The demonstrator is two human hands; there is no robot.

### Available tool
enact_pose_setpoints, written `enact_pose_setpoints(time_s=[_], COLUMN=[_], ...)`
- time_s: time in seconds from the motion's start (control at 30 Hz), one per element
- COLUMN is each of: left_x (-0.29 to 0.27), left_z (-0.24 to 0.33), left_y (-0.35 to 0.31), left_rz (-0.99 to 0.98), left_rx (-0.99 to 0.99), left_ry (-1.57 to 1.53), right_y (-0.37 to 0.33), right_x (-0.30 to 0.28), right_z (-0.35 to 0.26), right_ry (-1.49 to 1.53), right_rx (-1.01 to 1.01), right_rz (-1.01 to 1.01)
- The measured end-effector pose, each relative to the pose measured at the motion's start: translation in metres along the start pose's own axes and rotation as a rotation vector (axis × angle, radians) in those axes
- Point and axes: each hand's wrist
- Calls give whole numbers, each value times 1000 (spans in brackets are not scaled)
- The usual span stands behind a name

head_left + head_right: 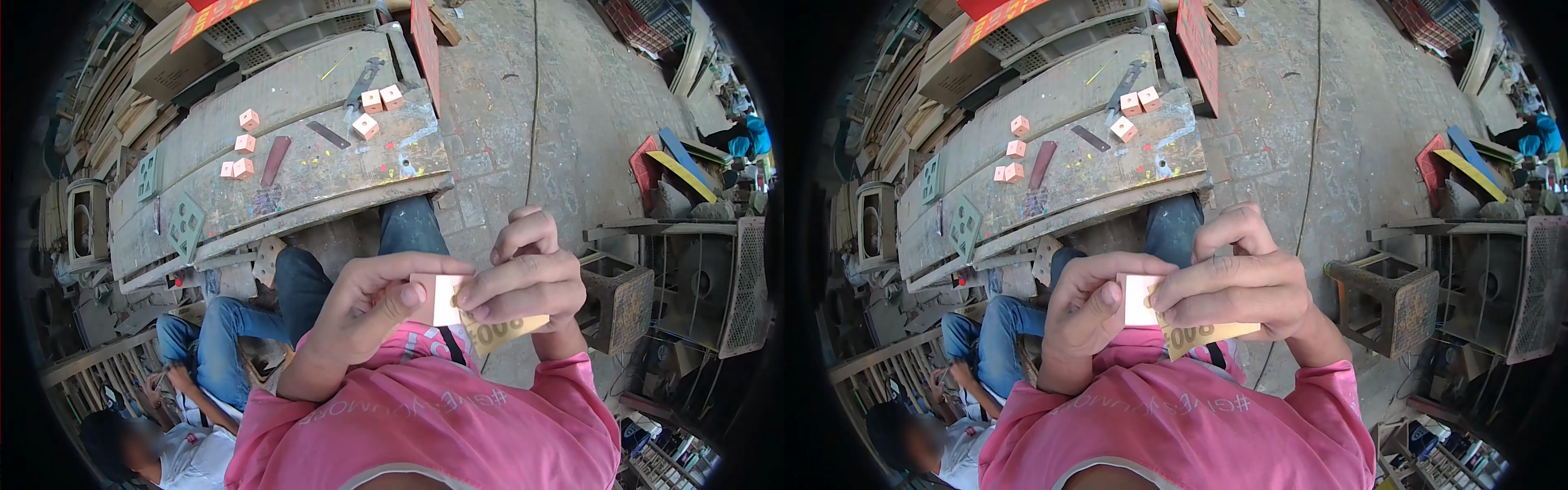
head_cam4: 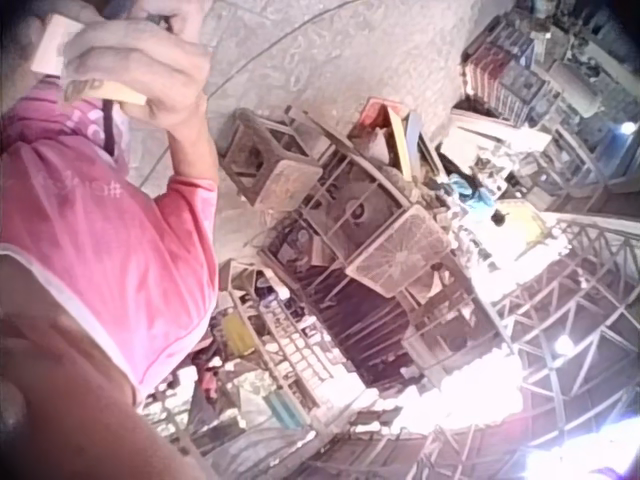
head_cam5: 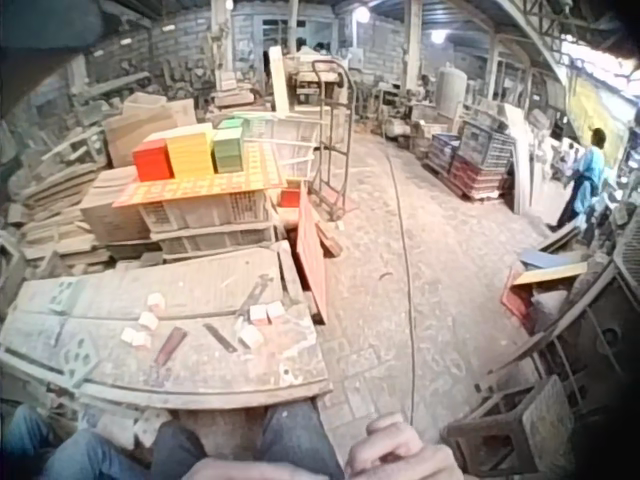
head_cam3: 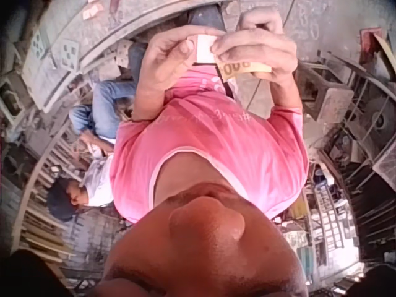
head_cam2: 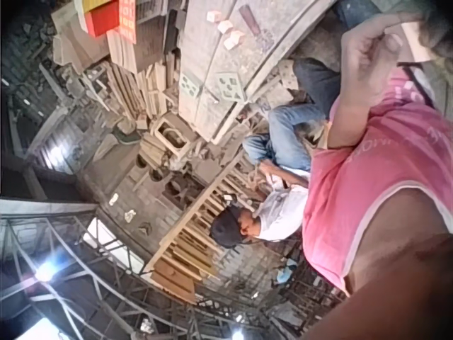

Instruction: The person sits on the floor in a workshop and sands small wooden blocks using a sanding block. They pick up a block, rub its surfaces with the sanding tool, and place it back on the table, repeating this process for several blocks.

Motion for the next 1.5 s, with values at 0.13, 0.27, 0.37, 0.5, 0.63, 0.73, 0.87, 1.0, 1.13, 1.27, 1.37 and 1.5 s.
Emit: enact_pose_setpoints(time_s=[0.13,0.27,0.37,0.5,0.63,0.73,0.87,1.0,1.13,1.27,1.37,1.5], left_x=[-1,5,2,3,1,4,6,16,19,16,16,7], left_z=[8,1,3,3,1,-2,-8,-7,-9,-15,-13,-21], left_y=[3,5,4,4,6,3,7,9,6,5,5,6], left_rz=[2,25,-4,-17,-76,-62,-101,109,180,181,181,182], left_rx=[-27,81,34,37,29,-21,-29,-39,-42,-22,-30,166], left_ry=[128,85,83,27,-189,-420,-388,-332,-175,-101,-112,66], right_y=[-5,-11,-10,-12,-17,-11,-3,-3,-1,-6,-9,-7], right_x=[0,5,9,14,22,15,10,11,12,14,17,29], right_z=[-1,0,-3,-5,-10,-14,-11,-14,-21,-16,-17,-24], right_ry=[59,55,56,39,-77,-121,-133,-229,-301,-322,-326,-126], right_rx=[39,88,44,60,74,130,23,85,60,68,79,215], right_rz=[24,211,228,156,166,144,-26,-44,-107,-57,-52,20])
Point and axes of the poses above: each hand's wrist, its own y-axis towards the middle knuckle, its own x-axis out of the palm, z = x × y, and after that the axes turned 6 degrees about -z, right-handed
